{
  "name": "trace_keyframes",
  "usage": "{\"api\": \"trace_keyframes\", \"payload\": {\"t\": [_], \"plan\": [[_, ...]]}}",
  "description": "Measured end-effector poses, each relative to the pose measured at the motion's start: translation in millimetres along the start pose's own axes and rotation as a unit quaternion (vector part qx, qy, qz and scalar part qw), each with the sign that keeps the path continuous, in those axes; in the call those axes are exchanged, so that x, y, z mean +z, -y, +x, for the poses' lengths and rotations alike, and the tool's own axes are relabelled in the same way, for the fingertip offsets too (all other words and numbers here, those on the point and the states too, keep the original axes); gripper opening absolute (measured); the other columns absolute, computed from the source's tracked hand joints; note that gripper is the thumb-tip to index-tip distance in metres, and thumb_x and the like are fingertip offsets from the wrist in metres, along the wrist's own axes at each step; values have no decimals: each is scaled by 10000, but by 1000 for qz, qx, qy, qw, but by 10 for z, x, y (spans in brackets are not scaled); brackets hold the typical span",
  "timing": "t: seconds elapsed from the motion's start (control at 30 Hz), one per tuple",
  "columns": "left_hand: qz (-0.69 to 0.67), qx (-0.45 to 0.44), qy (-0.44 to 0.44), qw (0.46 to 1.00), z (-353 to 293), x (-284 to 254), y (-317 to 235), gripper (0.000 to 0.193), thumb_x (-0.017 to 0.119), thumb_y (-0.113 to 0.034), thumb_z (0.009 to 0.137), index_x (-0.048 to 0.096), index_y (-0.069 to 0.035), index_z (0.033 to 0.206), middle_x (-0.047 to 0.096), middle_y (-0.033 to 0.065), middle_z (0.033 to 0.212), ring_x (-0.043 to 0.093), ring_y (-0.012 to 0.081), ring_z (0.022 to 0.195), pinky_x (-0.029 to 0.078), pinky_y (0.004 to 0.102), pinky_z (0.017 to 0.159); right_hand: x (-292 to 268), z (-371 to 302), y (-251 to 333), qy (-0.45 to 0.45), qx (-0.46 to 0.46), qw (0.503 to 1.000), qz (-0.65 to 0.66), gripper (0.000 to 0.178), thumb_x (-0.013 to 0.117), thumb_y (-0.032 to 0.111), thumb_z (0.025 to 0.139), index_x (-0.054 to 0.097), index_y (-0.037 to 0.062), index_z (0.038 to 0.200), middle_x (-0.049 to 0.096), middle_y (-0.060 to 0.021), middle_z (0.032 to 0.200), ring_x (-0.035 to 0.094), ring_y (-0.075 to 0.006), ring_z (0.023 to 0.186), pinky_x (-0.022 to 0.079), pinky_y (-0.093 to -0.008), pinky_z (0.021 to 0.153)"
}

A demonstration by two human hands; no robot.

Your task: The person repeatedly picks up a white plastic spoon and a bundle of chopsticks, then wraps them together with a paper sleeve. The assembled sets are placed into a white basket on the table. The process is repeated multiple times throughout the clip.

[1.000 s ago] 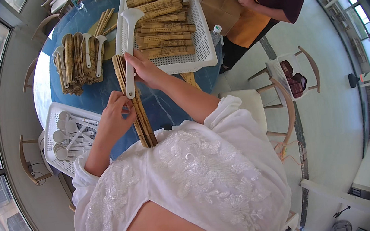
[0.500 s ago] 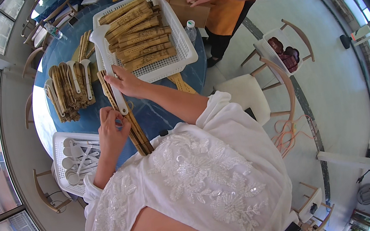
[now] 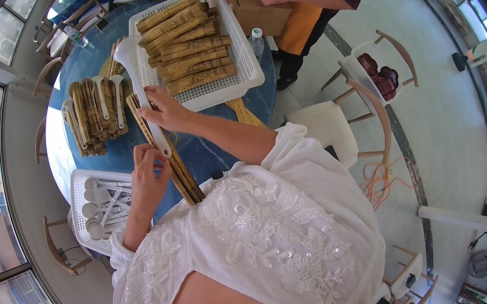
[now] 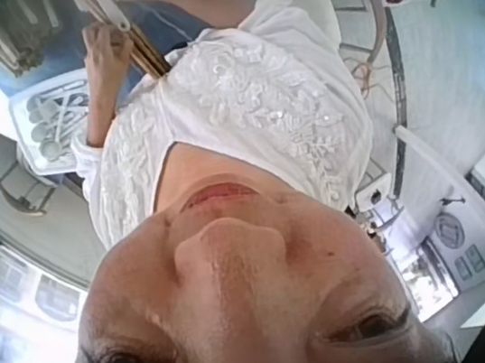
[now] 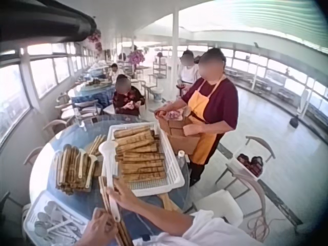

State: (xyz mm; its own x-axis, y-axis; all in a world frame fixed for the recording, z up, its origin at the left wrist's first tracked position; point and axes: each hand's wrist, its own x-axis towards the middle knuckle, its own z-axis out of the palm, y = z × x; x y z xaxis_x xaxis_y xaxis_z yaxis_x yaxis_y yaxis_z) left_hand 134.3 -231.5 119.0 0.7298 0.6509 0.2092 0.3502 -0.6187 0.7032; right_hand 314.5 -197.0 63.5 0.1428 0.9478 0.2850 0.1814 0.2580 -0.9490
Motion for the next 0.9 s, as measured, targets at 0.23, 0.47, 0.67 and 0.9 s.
{"api": "trace_keyframes", "payload": {"t": [0.23, 0.47, 0.67, 0.9], "plan": [[0, -2, 24, 1000, 18, -19, 8, 140, 604, -8, 796, 484, 10, 865, 469, 124, 983, 615, 297, 730, 553, 342, 626, -4, -2, 37, 10, 0, 1000, -15, 388, 547, 272, 921, 497, 30, 1220, 324, -153, 1299, 482, -226, 1066, 440, -322, 899], [3, 0, 20, 1000, 42, 10, 51, 152, 600, -13, 807, 475, -3, 892, 472, 123, 997, 628, 284, 699, 555, 337, 587, -61, 2, 113, 18, -6, 999, -34, 390, 553, 283, 910, 505, 35, 1208, 323, -155, 1295, 435, -238, 1108, 429, -330, 895], [25, 19, 20, 999, 64, 38, 51, 136, 606, -23, 813, 494, 0, 887, 495, 127, 995, 633, 269, 688, 555, 332, 588, -36, -33, 49, 1, -23, 999, -35, 379, 532, 277, 925, 489, 19, 1199, 321, -181, 1292, 376, -267, 1188, 402, -346, 936], [16, 18, -17, 1000, 45, 75, 82, 135, 608, -19, 821, 503, 7, 903, 513, 125, 983, 629, 252, 692, 547, 315, 598, -28, -62, 85, 21, -15, 1000, 6, 365, 531, 274, 930, 498, 6, 1177, 285, -206, 1350, 372, -297, 1229, 392, -362, 960]]}}
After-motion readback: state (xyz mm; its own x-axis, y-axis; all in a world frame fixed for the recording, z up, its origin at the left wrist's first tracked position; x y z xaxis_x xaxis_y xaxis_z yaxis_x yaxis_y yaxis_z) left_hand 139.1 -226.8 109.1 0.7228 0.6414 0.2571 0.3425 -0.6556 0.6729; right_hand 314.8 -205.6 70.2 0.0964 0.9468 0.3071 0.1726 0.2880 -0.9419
